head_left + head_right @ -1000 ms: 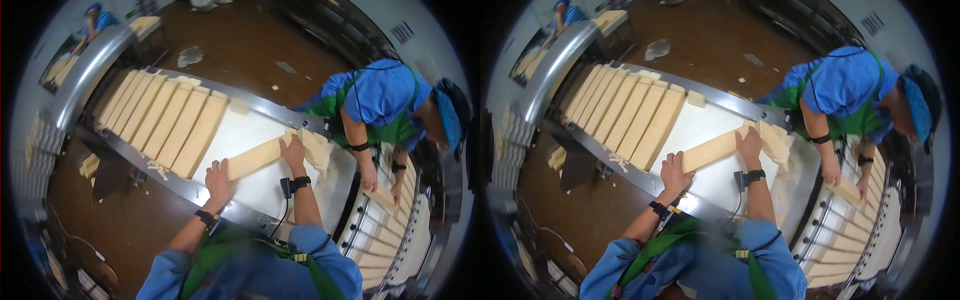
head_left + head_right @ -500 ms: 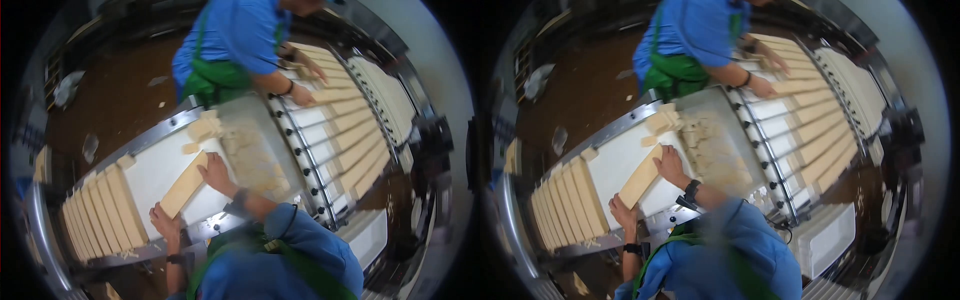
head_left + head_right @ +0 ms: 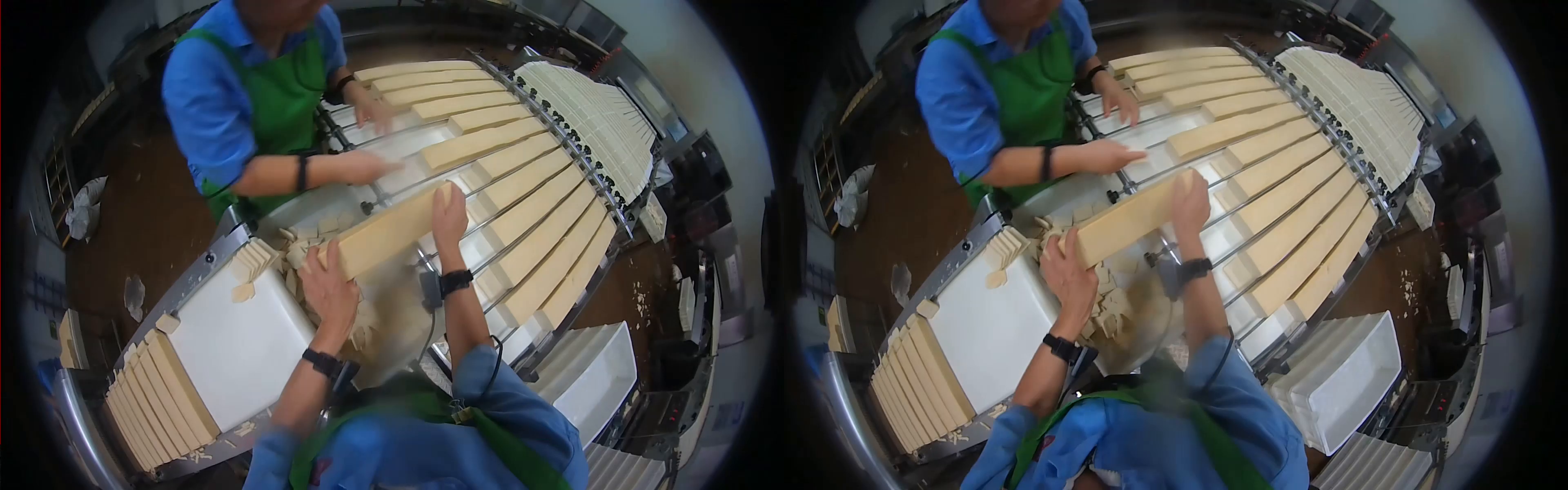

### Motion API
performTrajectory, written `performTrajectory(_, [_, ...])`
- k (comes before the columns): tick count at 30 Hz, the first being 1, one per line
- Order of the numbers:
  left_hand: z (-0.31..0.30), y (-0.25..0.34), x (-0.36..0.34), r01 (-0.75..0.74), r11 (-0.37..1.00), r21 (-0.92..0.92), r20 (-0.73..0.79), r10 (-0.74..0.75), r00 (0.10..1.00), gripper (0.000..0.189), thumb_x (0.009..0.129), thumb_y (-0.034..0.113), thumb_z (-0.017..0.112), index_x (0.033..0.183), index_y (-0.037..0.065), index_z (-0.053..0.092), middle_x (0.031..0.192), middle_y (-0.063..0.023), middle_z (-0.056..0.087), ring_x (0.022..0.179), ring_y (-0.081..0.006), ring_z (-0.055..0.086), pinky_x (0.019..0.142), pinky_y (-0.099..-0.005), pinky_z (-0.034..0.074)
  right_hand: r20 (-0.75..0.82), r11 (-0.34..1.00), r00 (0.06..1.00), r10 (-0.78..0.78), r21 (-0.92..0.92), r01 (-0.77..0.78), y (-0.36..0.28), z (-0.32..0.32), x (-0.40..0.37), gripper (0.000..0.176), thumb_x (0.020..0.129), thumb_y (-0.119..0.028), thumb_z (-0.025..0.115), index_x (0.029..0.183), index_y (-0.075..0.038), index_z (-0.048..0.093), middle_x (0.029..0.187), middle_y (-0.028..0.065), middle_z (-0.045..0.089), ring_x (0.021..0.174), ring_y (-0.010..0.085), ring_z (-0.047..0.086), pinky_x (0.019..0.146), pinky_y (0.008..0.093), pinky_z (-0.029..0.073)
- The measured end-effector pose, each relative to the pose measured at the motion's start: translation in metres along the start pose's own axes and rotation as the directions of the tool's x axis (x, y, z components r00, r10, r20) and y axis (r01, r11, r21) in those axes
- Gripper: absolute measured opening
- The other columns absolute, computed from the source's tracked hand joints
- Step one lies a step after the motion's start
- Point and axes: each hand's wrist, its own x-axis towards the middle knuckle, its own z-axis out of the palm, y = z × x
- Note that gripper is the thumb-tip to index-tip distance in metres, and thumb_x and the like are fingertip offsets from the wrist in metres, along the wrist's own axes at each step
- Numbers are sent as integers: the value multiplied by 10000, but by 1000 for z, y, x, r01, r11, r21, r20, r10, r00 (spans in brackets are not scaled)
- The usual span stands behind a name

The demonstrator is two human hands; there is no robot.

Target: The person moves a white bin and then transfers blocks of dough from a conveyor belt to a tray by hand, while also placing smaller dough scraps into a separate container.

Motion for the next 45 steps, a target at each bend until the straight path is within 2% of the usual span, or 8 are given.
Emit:
performTrajectory(8, [73,60,95,-161,979,124,159,141,977,870,650,80,910,1433,165,542,1317,-154,527,1133,-438,570,914,-503,545,227,959,942,246,-200,-203,107,34,87,607,968,-517,623,1321,-22,622,1259,225,665,1168,431,641,1002,501,492])
performTrajectory(13, [94,72,125,-199,969,145,331,143,933,867,645,204,943,1415,134,551,1300,-163,533,1092,-452,604,906,-511,544,537,836,742,402,-545,-58,112,34,111,780,963,-670,530,1321,21,590,1244,299,686,1132,439,688,1107,643,337])
performTrajectory(20, [100,74,124,-223,972,75,405,174,898,893,719,298,924,1477,86,500,1391,-237,464,1149,-461,609,926,-518,539,490,827,762,424,-553,-104,105,26,118,770,967,-631,555,1388,14,544,1244,300,682,1181,445,663,1157,686,249])
performTrajectory(22, [102,76,121,-224,974,-14,292,218,931,823,788,287,867,1487,88,481,1371,-235,436,1050,-463,624,917,-503,531,339,843,896,286,-533,-68,101,25,111,751,964,-561,607,1453,0,505,1319,295,635,1268,440,606,1171,709,220])
performTrajectory(28, [158,81,121,-20,975,-222,163,58,985,742,887,240,771,1520,90,414,1353,-242,473,1087,-442,630,941,-511,519,206,811,978,-22,-568,138,89,46,66,691,995,-521,609,1474,-31,517,1335,298,573,1339,441,492,1147,737,225])
performTrajectory(32, [165,74,118,131,953,-272,155,-91,984,651,901,210,737,1483,100,465,1265,-213,563,1105,-419,632,955,-497,515,381,956,924,24,-279,90,38,37,27,703,990,-501,624,1514,-50,494,1401,297,534,1347,445,487,1135,746,223])
performTrajectory(34, [158,69,117,211,892,-399,186,-146,972,557,896,157,693,1427,109,534,1191,-186,635,1130,-394,633,975,-476,511,531,996,843,-83,68,56,20,34,10,695,983,-459,644,1545,-86,475,1506,289,468,1428,441,425,1137,746,216])
performTrajectory(45, [114,3,53,78,889,-451,-26,-101,995,469,901,-24,627,1362,55,586,1376,-207,567,1148,-393,622,998,-449,496,503,799,754,-423,-186,572,11,35,-17,551,873,-229,730,1415,-259,629,1543,149,475,1484,341,400,1188,727,204])
